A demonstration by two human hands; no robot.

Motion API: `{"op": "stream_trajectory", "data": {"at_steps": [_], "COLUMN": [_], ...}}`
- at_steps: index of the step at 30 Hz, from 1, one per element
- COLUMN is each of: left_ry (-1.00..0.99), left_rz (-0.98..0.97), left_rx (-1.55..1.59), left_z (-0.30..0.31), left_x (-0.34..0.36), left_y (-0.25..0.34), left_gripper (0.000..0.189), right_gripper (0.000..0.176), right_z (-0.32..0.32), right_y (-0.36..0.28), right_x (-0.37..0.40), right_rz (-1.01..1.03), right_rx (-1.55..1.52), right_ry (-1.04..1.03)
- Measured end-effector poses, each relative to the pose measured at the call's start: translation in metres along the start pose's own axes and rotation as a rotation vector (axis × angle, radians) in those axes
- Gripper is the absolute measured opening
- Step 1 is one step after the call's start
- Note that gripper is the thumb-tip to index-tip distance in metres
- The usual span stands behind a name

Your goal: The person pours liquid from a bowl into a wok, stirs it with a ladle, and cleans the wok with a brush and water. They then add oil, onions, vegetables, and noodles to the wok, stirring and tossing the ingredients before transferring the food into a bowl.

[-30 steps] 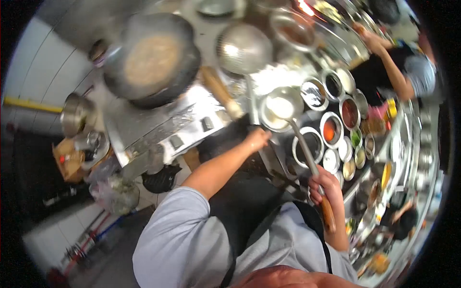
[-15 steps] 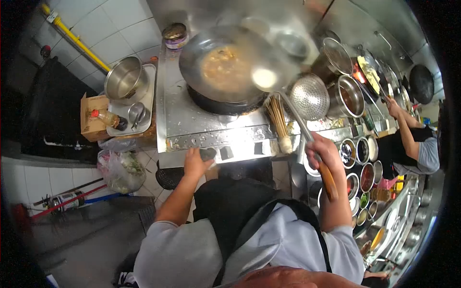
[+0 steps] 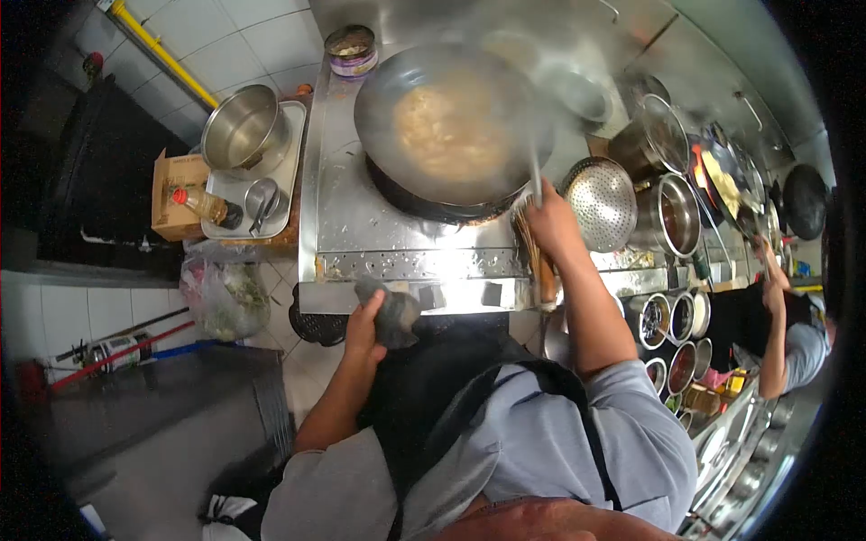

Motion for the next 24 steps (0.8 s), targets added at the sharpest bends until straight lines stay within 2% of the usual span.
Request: {"op": "stream_trajectory", "data": {"at_steps": [2,3,5,6,8,10,11,12,14,15,16,17,18,19,21,22,24], "left_ry": [0.043,0.078,0.035,-0.013,-0.071,0.255,0.026,0.021,-0.032,0.038,0.033,-0.028,-0.086,0.043,0.038,0.019,0.074], "left_rz": [-0.033,-0.056,-0.080,-0.101,-0.034,0.114,0.083,0.087,-0.048,-0.015,0.003,0.034,0.063,0.064,0.063,0.047,0.013], "left_rx": [0.117,0.221,0.190,0.154,0.219,0.337,0.318,0.293,0.270,0.250,0.210,0.163,0.122,0.044,0.007,0.001,-0.058], "left_z": [-0.026,-0.042,-0.079,-0.097,-0.116,-0.175,-0.186,-0.194,-0.204,-0.223,-0.220,-0.210,-0.205,-0.222,-0.206,-0.201,-0.208], "left_x": [-0.002,-0.004,-0.011,-0.018,-0.056,-0.059,-0.061,-0.072,-0.094,-0.067,-0.074,-0.083,-0.090,-0.063,-0.081,-0.087,-0.076], "left_y": [-0.001,-0.001,0.002,0.001,-0.015,-0.008,-0.006,-0.005,-0.010,-0.001,-0.002,-0.001,0.000,0.011,0.011,0.012,0.014], "left_gripper": [0.048,0.051,0.055,0.060,0.068,0.074,0.073,0.073,0.066,0.051,0.051,0.040,0.030,0.022,0.023,0.024,0.025], "right_gripper": [0.071,0.071,0.068,0.068,0.068,0.065,0.063,0.061,0.056,0.052,0.043,0.033,0.030,0.028,0.026,0.026,0.035], "right_z": [0.015,0.019,0.023,0.022,0.014,-0.012,-0.024,-0.030,-0.002,0.011,0.019,0.050,0.054,0.058,0.000,-0.044,-0.134], "right_y": [0.016,0.027,0.046,0.040,0.016,0.025,0.029,0.029,0.013,0.017,0.042,0.045,0.071,0.101,0.181,0.209,0.252], "right_x": [0.010,0.011,0.012,0.007,-0.008,-0.022,-0.024,-0.024,0.009,0.032,0.059,0.081,0.105,0.131,0.184,0.204,0.228], "right_rz": [0.023,0.030,0.222,0.219,0.074,0.105,0.215,0.321,0.164,0.211,0.306,0.262,0.074,-0.110,-0.453,-0.468,-0.902], "right_rx": [0.137,0.136,-0.050,-0.049,0.179,0.231,0.154,0.078,-0.072,-0.032,-0.140,-0.146,-0.308,-0.472,-0.820,-0.852,-1.100], "right_ry": [-0.093,-0.100,-0.109,-0.117,-0.153,-0.124,-0.072,-0.013,-0.286,-0.311,-0.228,-0.352,-0.472,-0.590,-0.992,-0.982,-0.621]}}
Point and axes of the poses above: each hand's wrist, its own x-axis away from the middle knuckle, its own z-axis out of the back of the hand, y = z × x, the point moved 1 cm from there along -x, towards the middle knuckle, and after that the axes turned 8 degrees about y, right-handed, at the moved point
